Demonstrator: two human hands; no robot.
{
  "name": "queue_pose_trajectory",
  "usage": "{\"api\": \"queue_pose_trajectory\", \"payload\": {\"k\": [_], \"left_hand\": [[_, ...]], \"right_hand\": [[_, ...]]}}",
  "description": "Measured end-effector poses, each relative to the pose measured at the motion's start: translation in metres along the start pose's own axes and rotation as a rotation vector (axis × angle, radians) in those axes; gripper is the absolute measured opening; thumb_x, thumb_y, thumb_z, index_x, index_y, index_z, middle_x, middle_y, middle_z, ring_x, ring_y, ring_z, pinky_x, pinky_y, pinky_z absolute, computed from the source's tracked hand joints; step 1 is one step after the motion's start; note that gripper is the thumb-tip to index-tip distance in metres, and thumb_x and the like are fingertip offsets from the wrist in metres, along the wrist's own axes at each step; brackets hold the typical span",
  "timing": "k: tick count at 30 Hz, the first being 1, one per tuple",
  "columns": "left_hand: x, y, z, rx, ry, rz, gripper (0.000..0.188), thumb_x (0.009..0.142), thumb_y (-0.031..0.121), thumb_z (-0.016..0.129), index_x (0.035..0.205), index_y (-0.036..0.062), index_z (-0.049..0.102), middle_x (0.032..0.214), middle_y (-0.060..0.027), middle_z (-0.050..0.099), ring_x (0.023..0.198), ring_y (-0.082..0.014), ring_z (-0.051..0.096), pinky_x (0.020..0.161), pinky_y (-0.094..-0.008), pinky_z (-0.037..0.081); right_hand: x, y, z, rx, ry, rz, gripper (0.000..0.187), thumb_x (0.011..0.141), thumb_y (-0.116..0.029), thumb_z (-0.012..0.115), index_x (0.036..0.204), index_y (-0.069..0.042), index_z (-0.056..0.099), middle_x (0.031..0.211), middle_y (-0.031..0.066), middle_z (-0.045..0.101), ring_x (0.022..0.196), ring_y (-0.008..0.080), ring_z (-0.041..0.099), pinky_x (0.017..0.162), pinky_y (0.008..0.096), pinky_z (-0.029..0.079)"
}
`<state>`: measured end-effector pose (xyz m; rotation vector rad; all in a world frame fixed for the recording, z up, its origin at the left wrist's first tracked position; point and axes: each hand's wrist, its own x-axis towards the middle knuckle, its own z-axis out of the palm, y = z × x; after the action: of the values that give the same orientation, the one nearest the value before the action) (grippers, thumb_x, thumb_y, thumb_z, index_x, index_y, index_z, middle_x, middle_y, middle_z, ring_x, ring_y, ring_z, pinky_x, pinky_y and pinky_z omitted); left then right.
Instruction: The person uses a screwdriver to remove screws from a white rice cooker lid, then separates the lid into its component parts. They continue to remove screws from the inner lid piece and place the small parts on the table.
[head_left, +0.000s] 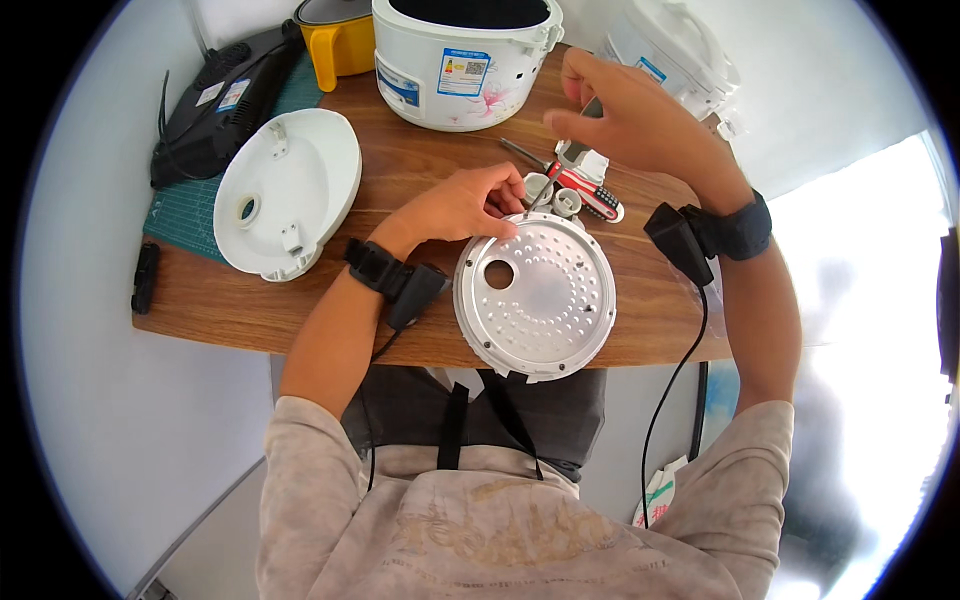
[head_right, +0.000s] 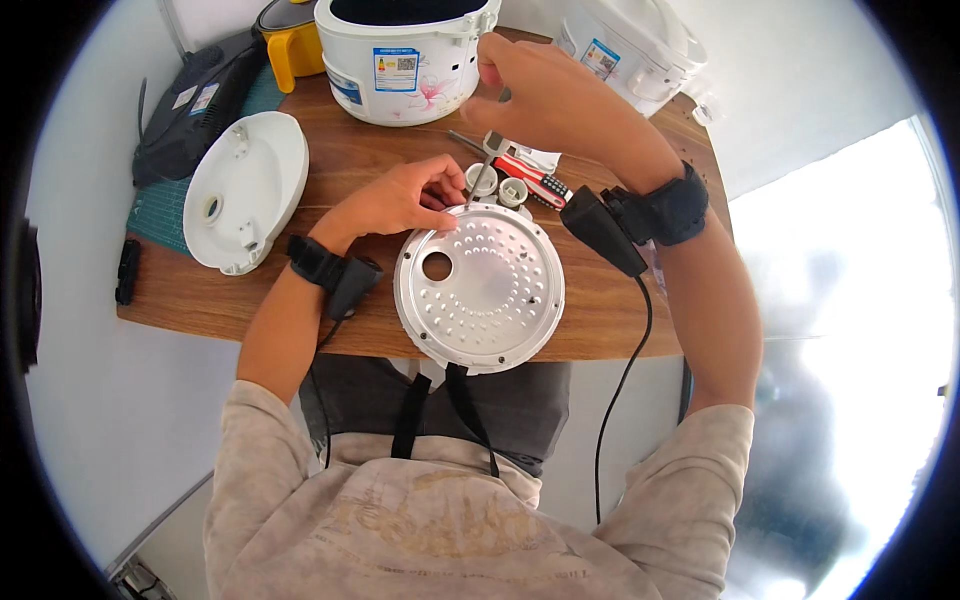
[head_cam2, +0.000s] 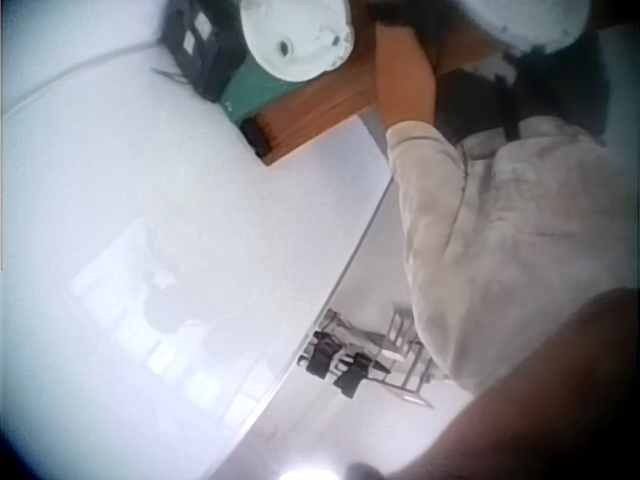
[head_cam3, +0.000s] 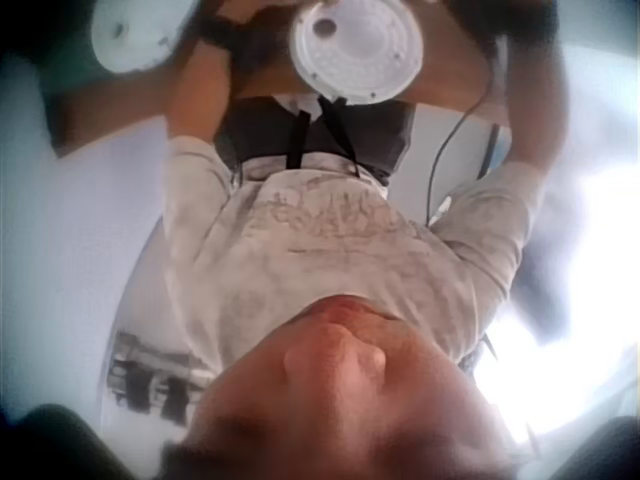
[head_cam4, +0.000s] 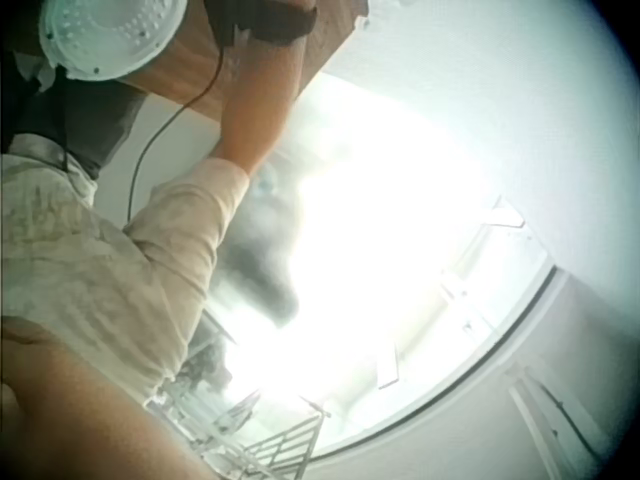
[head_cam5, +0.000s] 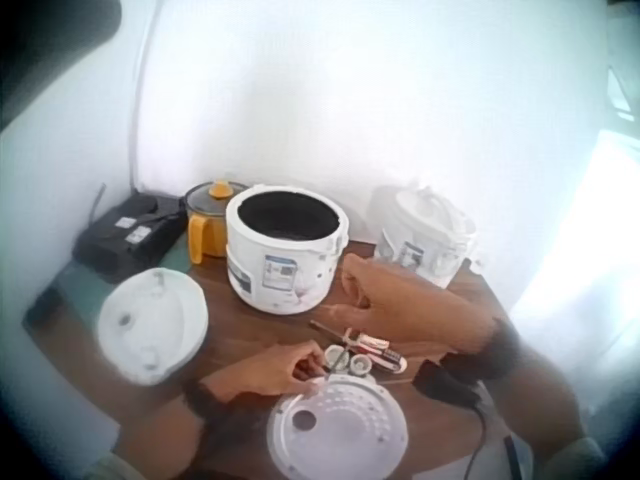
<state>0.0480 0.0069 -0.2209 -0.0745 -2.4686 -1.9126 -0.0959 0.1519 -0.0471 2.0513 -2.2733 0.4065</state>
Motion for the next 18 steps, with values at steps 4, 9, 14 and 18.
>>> {"api": "queue_pose_trajectory", "payload": {"k": [4, 9, 14, 18], "left_hand": [[0.0, -0.003, 0.0, -0.006, 0.009, -0.002, 0.044, 0.08, 0.011, 0.081, 0.114, 0.0045, 0.053, 0.108, -0.0101, 0.068, 0.098, -0.0174, 0.064, 0.093, -0.0331, 0.054], [0.0, 0.0, 0.001, 0.019, 0.018, 0.006, 0.044, 0.08, 0.011, 0.081, 0.114, 0.0042, 0.053, 0.107, -0.0104, 0.068, 0.098, -0.0174, 0.064, 0.092, -0.0332, 0.054], [0.0, -0.002, 0.0, 0.027, 0.02, 0.008, 0.044, 0.08, 0.011, 0.081, 0.115, 0.0043, 0.053, 0.107, -0.0105, 0.068, 0.098, -0.017, 0.064, 0.092, -0.0329, 0.054], [-0.001, -0.005, 0.001, -0.027, 0.028, 0.004, 0.044, 0.08, 0.011, 0.081, 0.115, 0.0046, 0.053, 0.107, -0.0103, 0.068, 0.098, -0.0168, 0.064, 0.092, -0.0328, 0.054]], "right_hand": [[0.004, 0.001, 0.021, 0.075, 0.243, -0.032, 0.026, 0.091, -0.024, 0.069, 0.093, -0.004, 0.052, 0.075, 0.01, 0.06, 0.063, 0.0235, 0.054, 0.059, 0.0385, 0.043], [-0.018, -0.005, 0.017, 0.101, 0.262, 0.193, 0.034, 0.091, -0.032, 0.069, 0.092, -0.001, 0.055, 0.074, 0.0181, 0.065, 0.07, 0.0368, 0.064, 0.065, 0.0458, 0.048], [-0.019, -0.003, 0.015, -0.087, 0.225, 0.288, 0.038, 0.089, -0.035, 0.072, 0.091, -0.002, 0.055, 0.07, 0.0159, 0.067, 0.068, 0.0374, 0.067, 0.061, 0.045, 0.051], [-0.021, 0.009, 0.02, -0.065, 0.231, 0.261, 0.038, 0.088, -0.036, 0.073, 0.094, -0.003, 0.054, 0.071, 0.0153, 0.069, 0.067, 0.0373, 0.068, 0.06, 0.0437, 0.052]]}}
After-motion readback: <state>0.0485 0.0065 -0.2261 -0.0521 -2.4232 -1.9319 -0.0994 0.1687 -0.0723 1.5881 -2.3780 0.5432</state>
